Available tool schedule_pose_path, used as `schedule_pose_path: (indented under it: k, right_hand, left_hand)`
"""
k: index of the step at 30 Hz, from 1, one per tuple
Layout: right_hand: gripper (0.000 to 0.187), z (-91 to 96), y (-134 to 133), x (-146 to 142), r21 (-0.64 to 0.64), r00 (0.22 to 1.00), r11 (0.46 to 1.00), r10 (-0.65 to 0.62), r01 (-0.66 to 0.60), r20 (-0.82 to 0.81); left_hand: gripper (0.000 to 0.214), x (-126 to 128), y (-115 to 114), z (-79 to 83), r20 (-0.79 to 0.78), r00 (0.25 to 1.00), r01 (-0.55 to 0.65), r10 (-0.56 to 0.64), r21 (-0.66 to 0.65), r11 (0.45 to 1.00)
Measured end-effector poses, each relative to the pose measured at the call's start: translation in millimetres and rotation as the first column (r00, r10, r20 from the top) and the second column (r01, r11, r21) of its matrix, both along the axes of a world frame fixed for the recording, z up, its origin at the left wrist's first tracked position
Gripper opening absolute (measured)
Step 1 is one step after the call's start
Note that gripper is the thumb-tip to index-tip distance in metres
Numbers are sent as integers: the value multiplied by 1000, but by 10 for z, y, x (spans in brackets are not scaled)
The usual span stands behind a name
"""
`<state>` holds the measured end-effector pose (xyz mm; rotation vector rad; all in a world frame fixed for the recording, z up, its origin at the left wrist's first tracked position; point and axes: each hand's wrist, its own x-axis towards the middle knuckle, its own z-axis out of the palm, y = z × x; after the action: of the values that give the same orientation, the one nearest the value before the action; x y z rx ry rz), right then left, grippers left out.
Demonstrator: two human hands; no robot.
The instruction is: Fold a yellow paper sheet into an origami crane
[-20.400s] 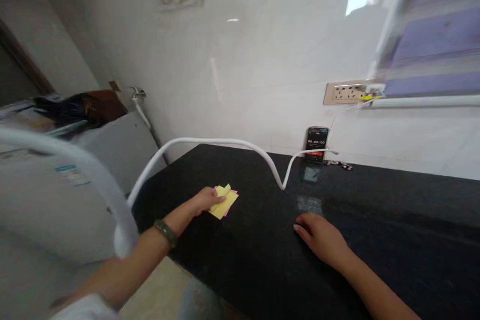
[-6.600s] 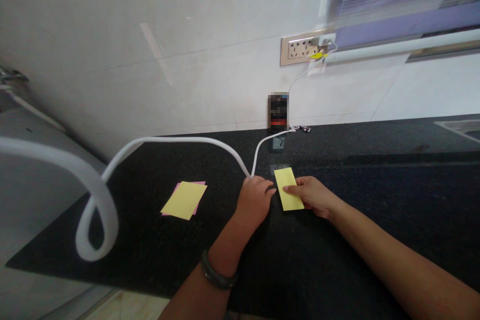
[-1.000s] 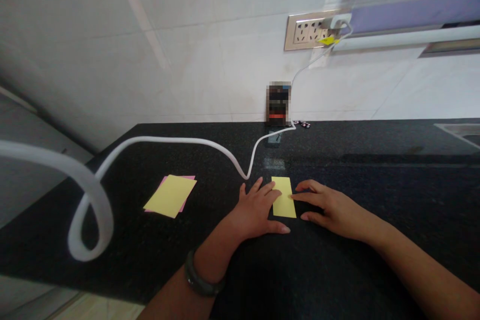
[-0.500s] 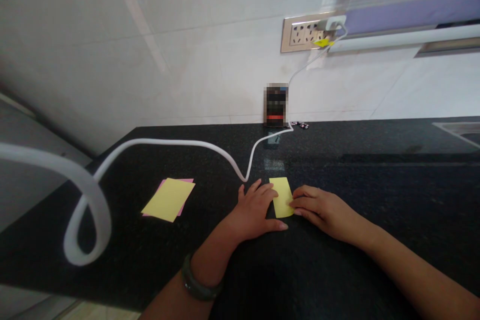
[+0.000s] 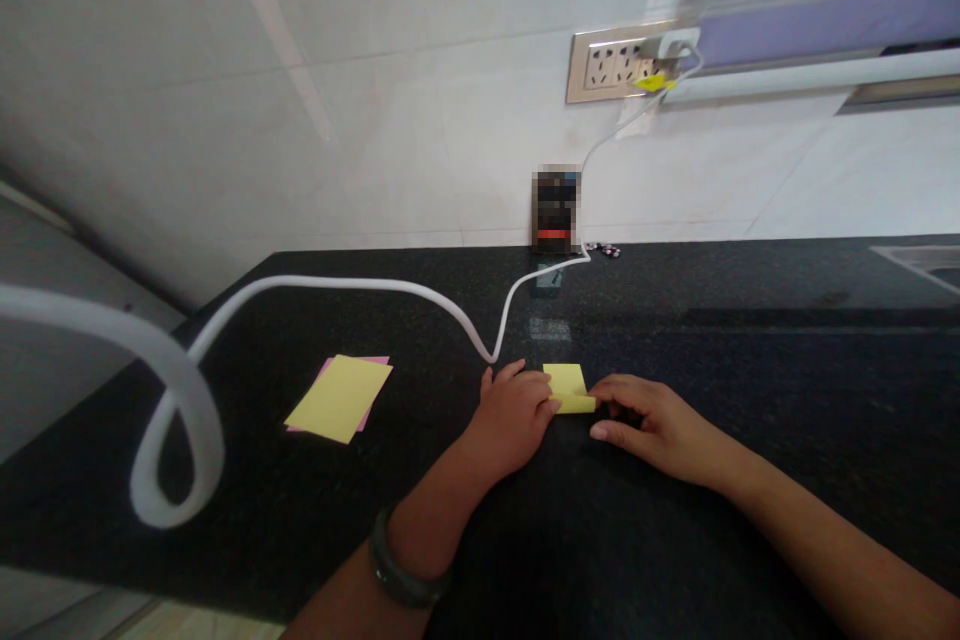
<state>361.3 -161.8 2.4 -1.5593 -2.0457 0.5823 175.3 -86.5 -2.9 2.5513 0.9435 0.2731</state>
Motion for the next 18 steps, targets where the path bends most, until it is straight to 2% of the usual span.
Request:
schedule_pose_path:
  k: [5,13,18]
  right_hand:
    - [12,-91,54,23,42,996,996,-85,83,33]
    - [21,-164,72,-57,58,956,965,-262,256,129]
    - [29,-202,85,-106,82,891,926,-378,369,252]
  left_hand:
    - [28,6,9,19,33,999,-21,23,-50,999]
    - [21,52,-4,12,98,990,-100,104,-39,994]
    - [18,103,-11,-10,125,980,-156,154,5,988]
